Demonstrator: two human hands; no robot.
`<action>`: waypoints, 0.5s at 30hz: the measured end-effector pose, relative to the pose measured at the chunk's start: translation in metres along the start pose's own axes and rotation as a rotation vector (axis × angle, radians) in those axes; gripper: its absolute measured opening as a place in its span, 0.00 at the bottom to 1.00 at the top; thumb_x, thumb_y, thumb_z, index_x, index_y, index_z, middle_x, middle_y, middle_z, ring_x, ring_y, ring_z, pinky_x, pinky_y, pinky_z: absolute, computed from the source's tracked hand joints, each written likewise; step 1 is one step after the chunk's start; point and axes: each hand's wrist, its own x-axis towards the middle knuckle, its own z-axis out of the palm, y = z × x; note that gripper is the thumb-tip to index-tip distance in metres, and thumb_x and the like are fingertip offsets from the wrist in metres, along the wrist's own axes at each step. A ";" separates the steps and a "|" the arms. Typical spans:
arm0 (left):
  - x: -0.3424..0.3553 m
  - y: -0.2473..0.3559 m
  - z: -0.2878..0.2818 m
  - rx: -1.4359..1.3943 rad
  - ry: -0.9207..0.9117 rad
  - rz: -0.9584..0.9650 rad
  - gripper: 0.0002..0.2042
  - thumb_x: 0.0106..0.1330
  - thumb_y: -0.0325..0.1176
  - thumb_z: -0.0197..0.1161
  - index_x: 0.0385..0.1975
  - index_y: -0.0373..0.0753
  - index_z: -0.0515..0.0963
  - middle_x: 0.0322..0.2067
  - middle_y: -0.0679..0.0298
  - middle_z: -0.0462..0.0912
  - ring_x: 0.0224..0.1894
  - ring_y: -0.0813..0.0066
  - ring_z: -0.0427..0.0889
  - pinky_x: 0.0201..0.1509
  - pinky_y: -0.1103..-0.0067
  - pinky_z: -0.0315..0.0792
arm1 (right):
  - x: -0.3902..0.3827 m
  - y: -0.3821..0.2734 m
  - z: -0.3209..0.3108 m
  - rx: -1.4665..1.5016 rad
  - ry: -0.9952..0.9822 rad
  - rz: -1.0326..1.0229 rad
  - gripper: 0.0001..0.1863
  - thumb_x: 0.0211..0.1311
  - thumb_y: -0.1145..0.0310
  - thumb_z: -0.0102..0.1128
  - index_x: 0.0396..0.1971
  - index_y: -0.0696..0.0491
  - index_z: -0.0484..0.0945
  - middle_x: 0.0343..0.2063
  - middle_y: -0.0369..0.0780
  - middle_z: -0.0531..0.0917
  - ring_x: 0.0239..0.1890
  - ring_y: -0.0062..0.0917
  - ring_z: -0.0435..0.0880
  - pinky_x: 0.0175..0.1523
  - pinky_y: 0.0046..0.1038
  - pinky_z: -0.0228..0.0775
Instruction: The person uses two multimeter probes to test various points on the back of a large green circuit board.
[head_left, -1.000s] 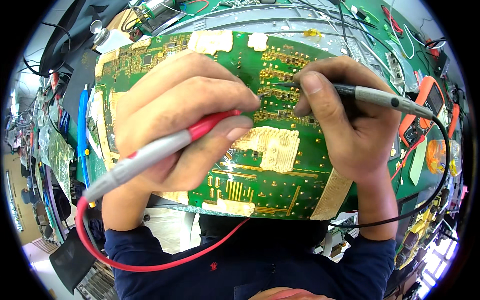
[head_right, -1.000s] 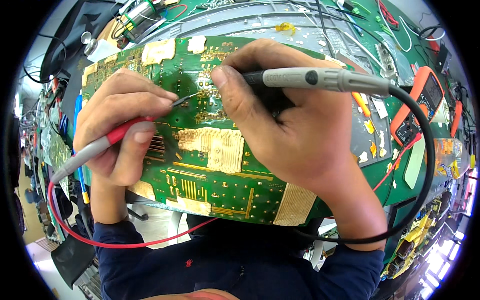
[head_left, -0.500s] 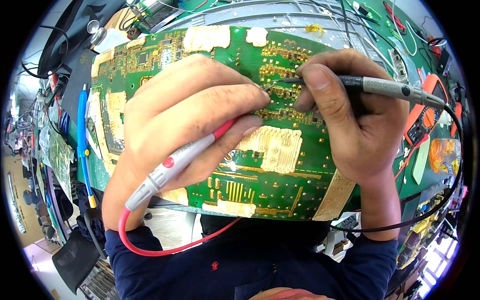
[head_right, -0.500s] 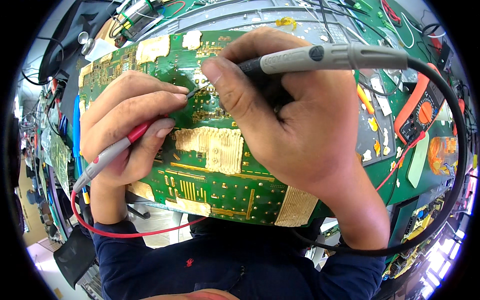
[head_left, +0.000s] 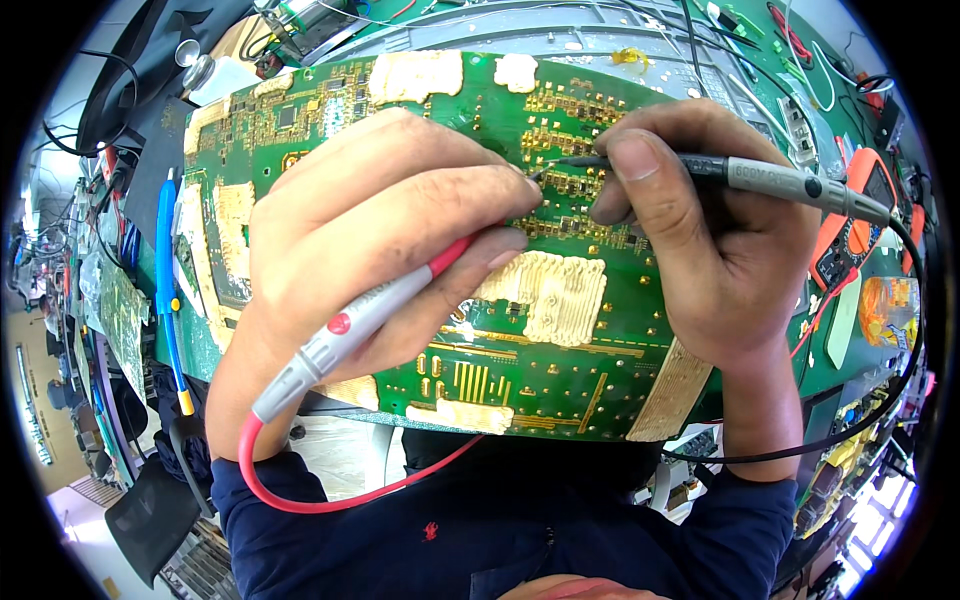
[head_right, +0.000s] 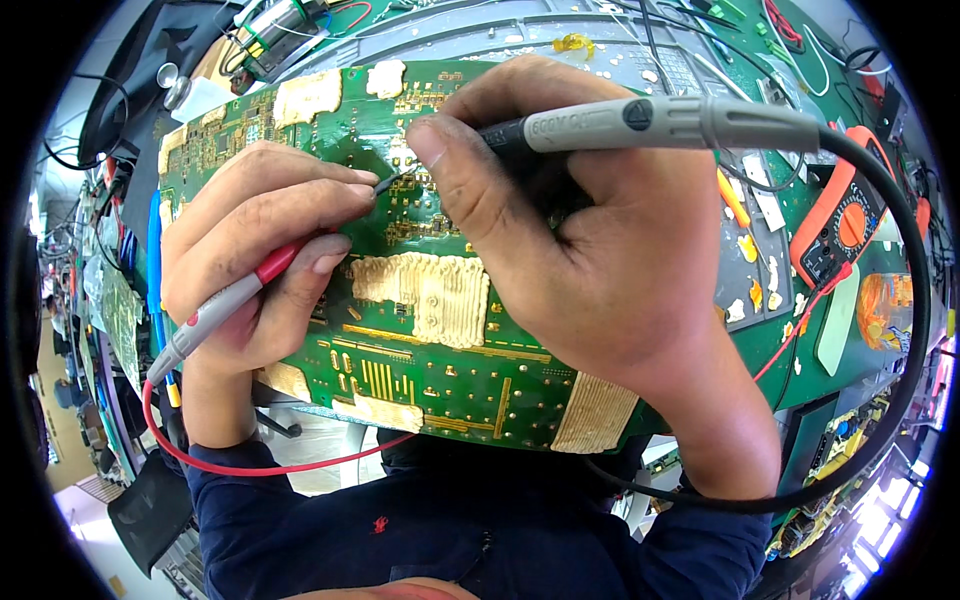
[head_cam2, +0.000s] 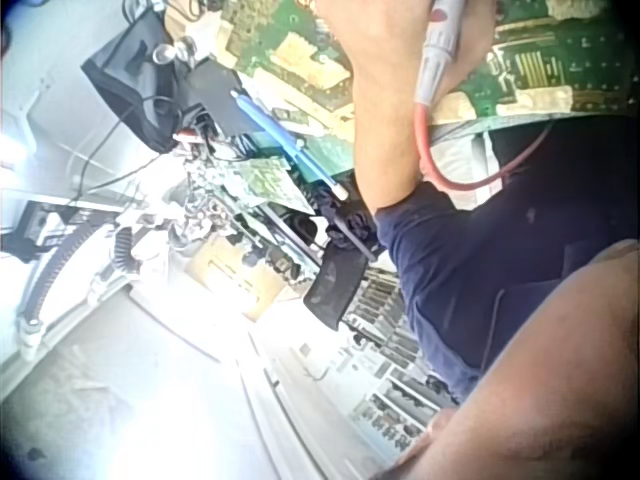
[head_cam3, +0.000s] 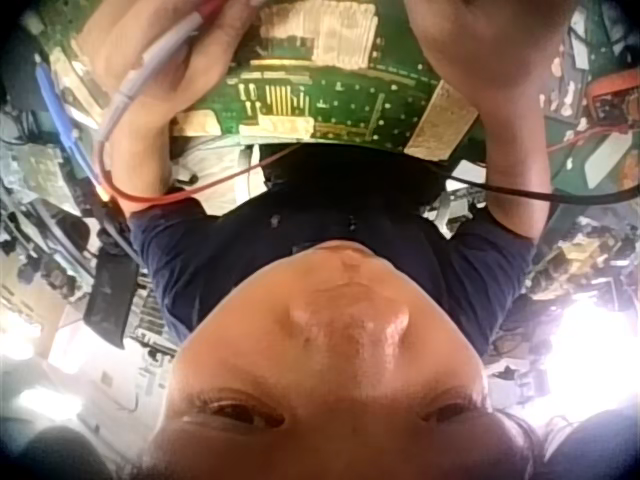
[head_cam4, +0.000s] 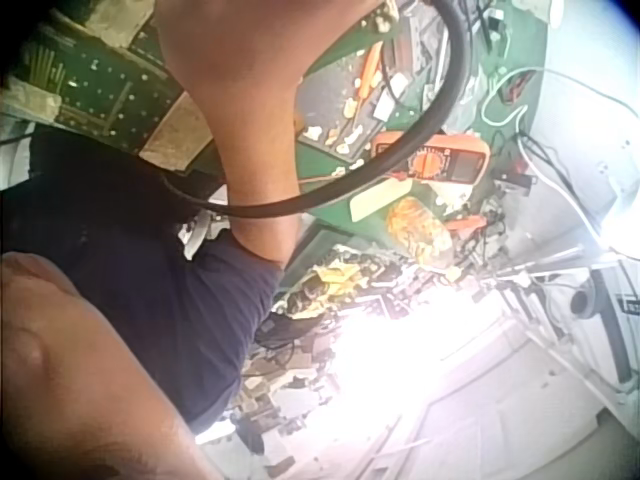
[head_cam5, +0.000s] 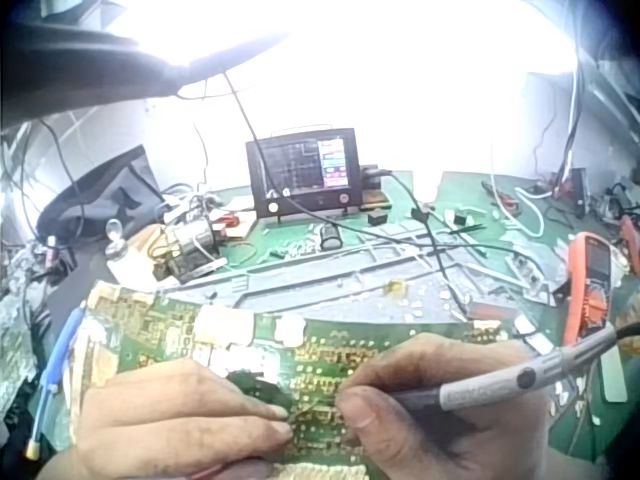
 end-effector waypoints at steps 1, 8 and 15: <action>0.000 0.000 0.000 0.000 0.003 -0.001 0.09 0.54 0.23 0.63 0.35 0.29 0.80 0.32 0.52 0.83 0.33 0.62 0.82 0.36 0.74 0.75 | 0.000 0.000 0.000 0.003 0.000 0.002 0.07 0.65 0.71 0.59 0.34 0.61 0.79 0.19 0.36 0.81 0.22 0.13 0.79 0.27 0.12 0.65; -0.001 0.001 0.001 -0.004 0.006 -0.022 0.09 0.54 0.22 0.63 0.35 0.29 0.80 0.32 0.52 0.83 0.34 0.62 0.82 0.37 0.75 0.75 | 0.000 0.002 0.000 0.020 -0.007 -0.015 0.08 0.65 0.71 0.59 0.34 0.61 0.79 0.19 0.35 0.81 0.23 0.13 0.79 0.28 0.13 0.66; -0.001 0.000 0.000 -0.011 0.007 -0.011 0.09 0.54 0.22 0.63 0.35 0.29 0.80 0.32 0.52 0.83 0.34 0.62 0.82 0.38 0.75 0.75 | 0.000 0.002 0.000 0.011 -0.007 -0.015 0.08 0.65 0.71 0.59 0.34 0.61 0.79 0.19 0.35 0.81 0.22 0.13 0.79 0.28 0.13 0.66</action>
